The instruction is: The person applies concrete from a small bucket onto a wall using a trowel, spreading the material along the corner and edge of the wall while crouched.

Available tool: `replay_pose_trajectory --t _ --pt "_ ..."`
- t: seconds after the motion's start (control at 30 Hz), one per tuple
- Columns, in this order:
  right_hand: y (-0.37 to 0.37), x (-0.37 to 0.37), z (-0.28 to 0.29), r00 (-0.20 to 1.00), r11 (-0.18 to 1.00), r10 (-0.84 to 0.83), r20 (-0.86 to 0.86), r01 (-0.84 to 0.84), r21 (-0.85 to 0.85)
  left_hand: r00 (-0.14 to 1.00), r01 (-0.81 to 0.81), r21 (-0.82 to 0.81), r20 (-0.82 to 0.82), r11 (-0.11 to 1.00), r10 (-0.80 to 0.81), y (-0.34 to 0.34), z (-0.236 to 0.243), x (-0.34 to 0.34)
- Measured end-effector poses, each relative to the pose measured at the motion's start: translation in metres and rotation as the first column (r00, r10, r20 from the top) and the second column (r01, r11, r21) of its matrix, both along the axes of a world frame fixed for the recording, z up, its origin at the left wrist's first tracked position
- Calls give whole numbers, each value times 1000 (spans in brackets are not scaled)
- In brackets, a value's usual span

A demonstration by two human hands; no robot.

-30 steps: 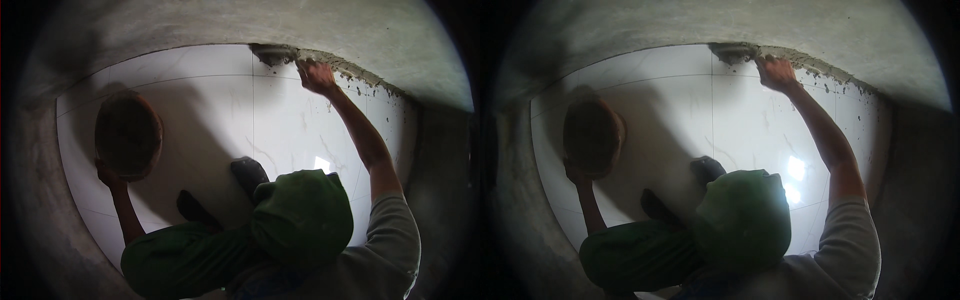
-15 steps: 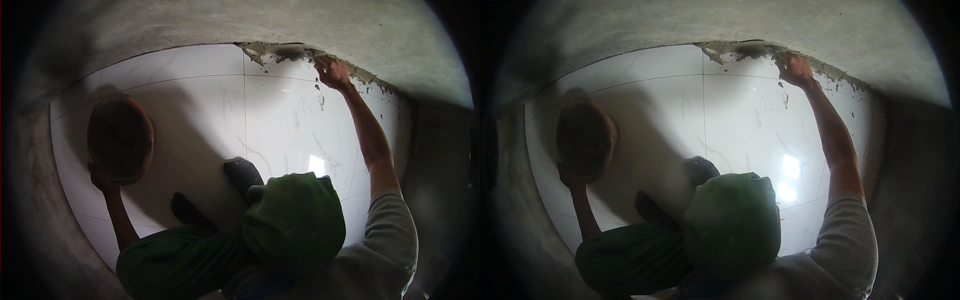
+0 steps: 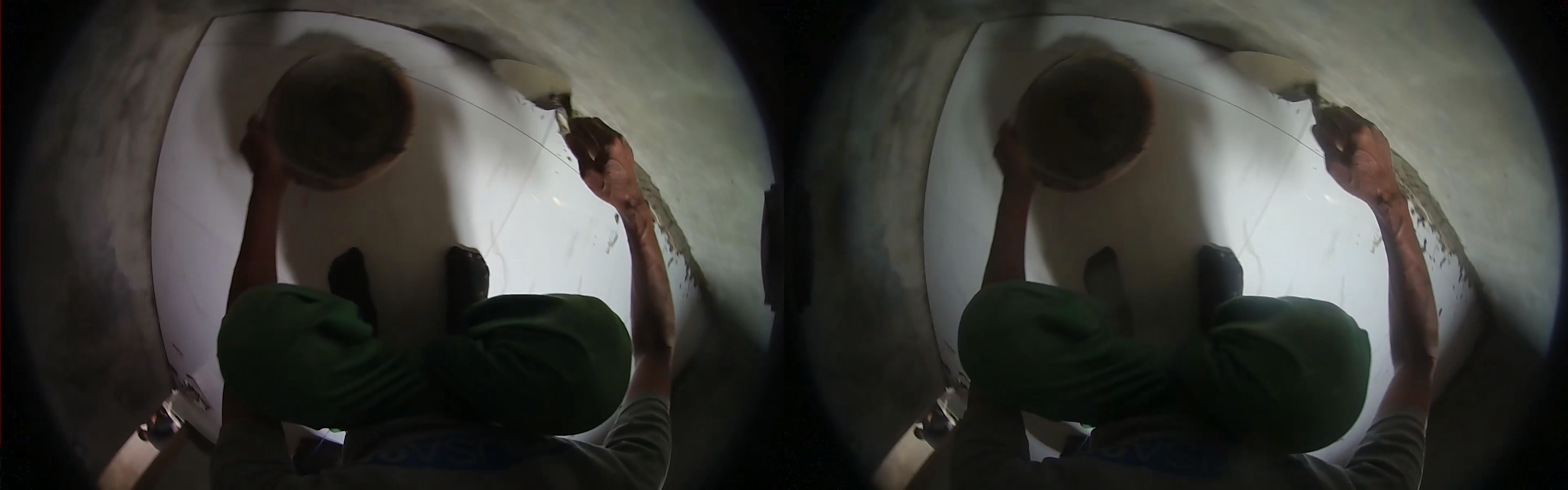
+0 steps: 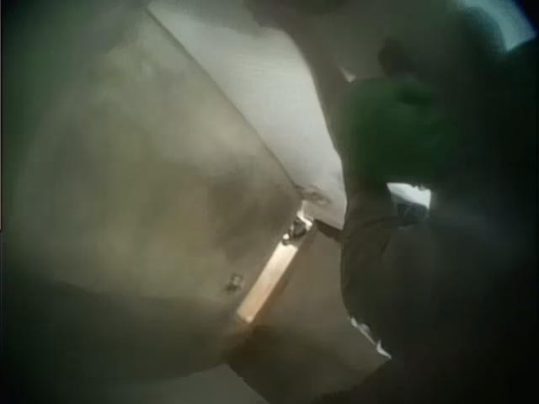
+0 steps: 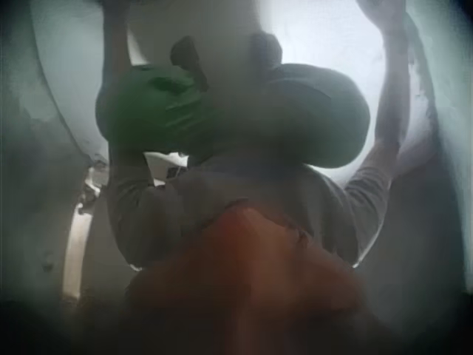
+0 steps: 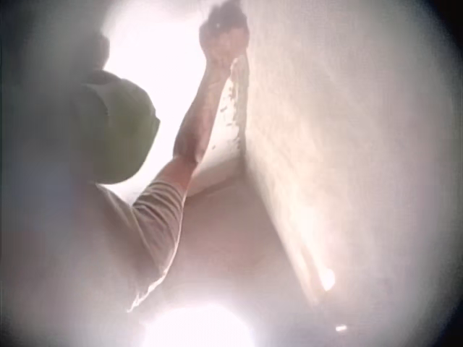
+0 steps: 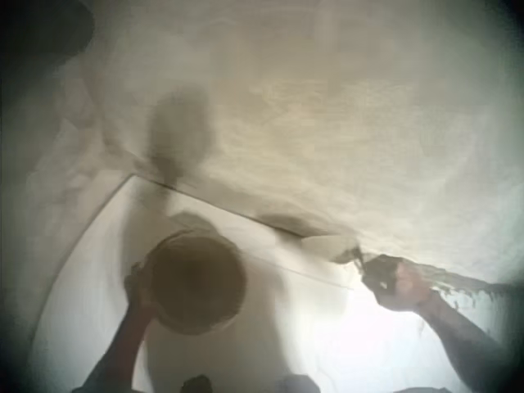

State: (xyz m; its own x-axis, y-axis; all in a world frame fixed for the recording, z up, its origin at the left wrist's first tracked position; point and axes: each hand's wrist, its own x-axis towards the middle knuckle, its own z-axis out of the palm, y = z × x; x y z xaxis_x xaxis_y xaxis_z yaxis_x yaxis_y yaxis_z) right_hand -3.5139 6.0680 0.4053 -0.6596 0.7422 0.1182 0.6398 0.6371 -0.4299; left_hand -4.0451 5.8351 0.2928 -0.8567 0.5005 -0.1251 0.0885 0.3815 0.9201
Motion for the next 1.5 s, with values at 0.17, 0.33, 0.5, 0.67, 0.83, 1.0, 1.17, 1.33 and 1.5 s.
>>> replay_pose_trajectory --t 0.17,0.33,0.5,0.67,0.83,1.0,1.17,1.33,1.5 --pt "-31 -154 44 927 925 358 112 -369 96 990 -102 -38 -103 994 97 3 53 43" --pt "-46 -241 -14 791 898 440 426 -393 -198 920 -53 -46 -390 998 31 30 61 93" --pt "-52 -239 -17 981 630 175 80 -49 -775 969 -69 -68 -241 995 50 25 72 86" --pt "-42 -224 22 983 648 174 58 -70 -759 989 -143 63 -41 988 145 18 25 50" --pt "-38 -218 44 985 624 168 26 -86 -777 786 106 -267 -568 958 -245 -55 -23 -17" --pt "21 -135 -4 978 325 41 -203 -205 -923 988 -52 -130 -151 990 32 -53 5 -17" --pt "81 -25 -86 937 156 -338 85 145 -977 998 -40 -209 -55 977 29 -42 -22 -34" --pt "41 13 -144 952 585 -255 -171 11 -811 829 -25 -463 -505 886 -240 -67 -11 -32" --pt "-3 -12 -137 941 989 -150 303 148 32 980 15 -256 -186 966 -64 -69 -18 -44"
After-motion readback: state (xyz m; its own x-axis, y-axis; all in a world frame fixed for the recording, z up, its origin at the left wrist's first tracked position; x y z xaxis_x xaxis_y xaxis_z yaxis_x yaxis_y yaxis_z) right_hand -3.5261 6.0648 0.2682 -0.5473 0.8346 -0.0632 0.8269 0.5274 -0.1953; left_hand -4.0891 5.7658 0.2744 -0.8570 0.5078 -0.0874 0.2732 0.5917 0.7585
